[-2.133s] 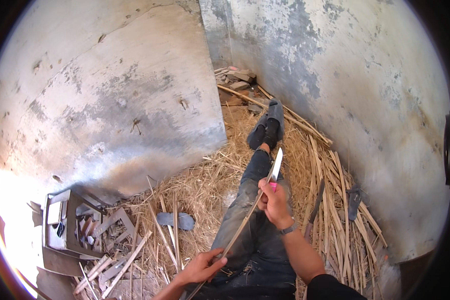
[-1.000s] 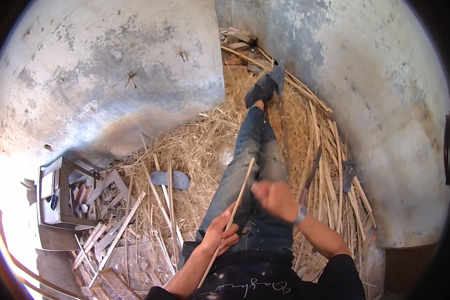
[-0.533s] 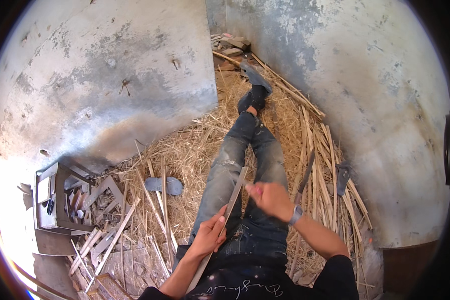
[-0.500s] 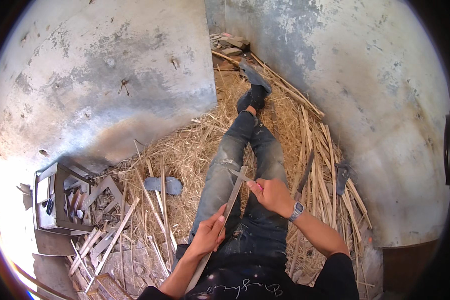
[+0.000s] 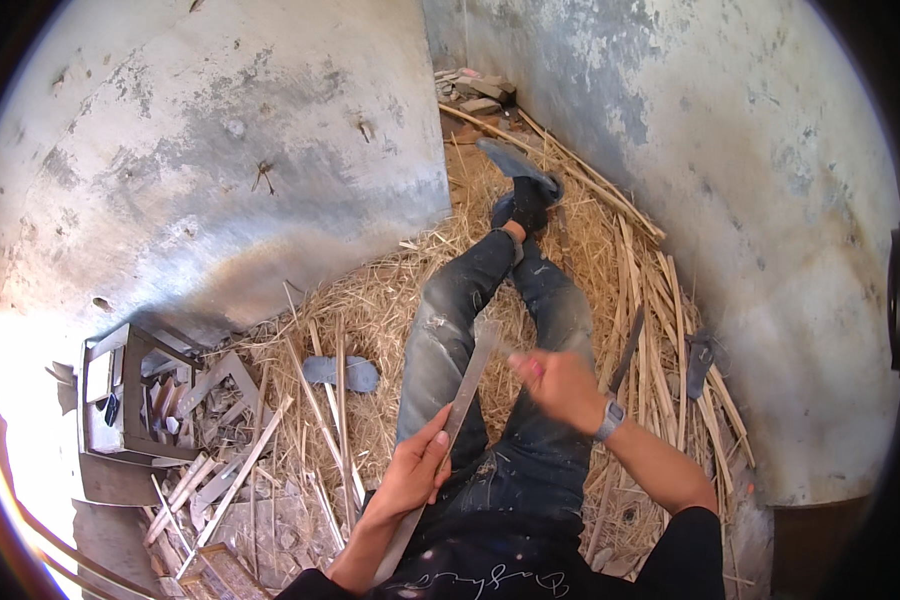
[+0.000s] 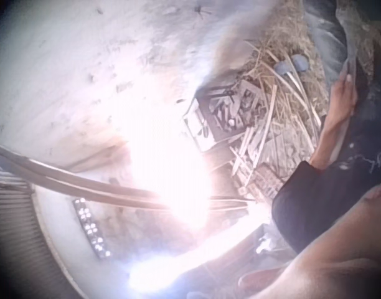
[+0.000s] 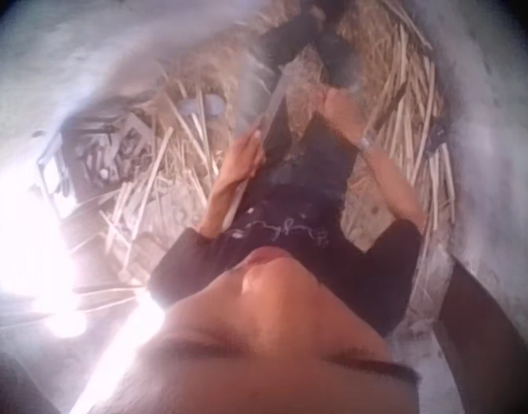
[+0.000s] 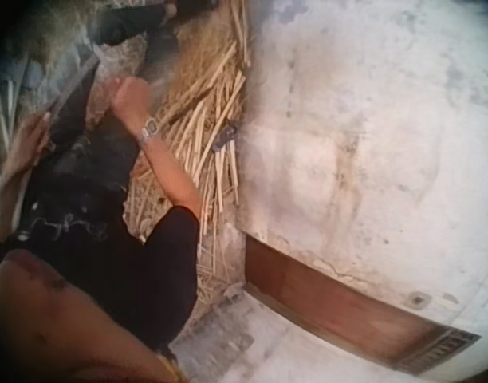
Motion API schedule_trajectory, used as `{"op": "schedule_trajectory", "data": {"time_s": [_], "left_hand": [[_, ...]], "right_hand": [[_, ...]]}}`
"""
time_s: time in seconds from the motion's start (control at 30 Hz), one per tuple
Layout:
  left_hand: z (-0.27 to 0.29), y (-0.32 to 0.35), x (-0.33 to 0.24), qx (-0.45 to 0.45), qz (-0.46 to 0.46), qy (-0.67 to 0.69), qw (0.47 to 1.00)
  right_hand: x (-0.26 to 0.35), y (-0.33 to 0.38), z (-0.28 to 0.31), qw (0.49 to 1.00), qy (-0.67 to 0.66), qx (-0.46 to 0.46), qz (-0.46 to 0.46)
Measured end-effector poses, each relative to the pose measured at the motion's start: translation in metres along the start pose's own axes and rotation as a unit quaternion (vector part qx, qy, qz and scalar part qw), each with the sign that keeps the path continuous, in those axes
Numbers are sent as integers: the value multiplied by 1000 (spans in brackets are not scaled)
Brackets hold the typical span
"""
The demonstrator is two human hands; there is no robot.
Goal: The person shaves a thin bamboo slat using a knife while sitting on a floor covered in wood shavings.
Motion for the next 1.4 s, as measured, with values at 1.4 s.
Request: {"op": "schedule_trajectory", "data": {"time_s": [1.4], "left_hand": [[-18,7,7,166,-70,111,977]], "right_hand": [[30,3,11,908,-245,-338,27]]}}
Point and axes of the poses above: each hand's wrist, its own y-axis away from the middle knuckle, its own z-axis out of the back of the hand, x = y × z, the point moved 2 cm from there along -y, towards the middle knuckle, and after that the axes turned 10 degrees about z, right-handed, at the moved point
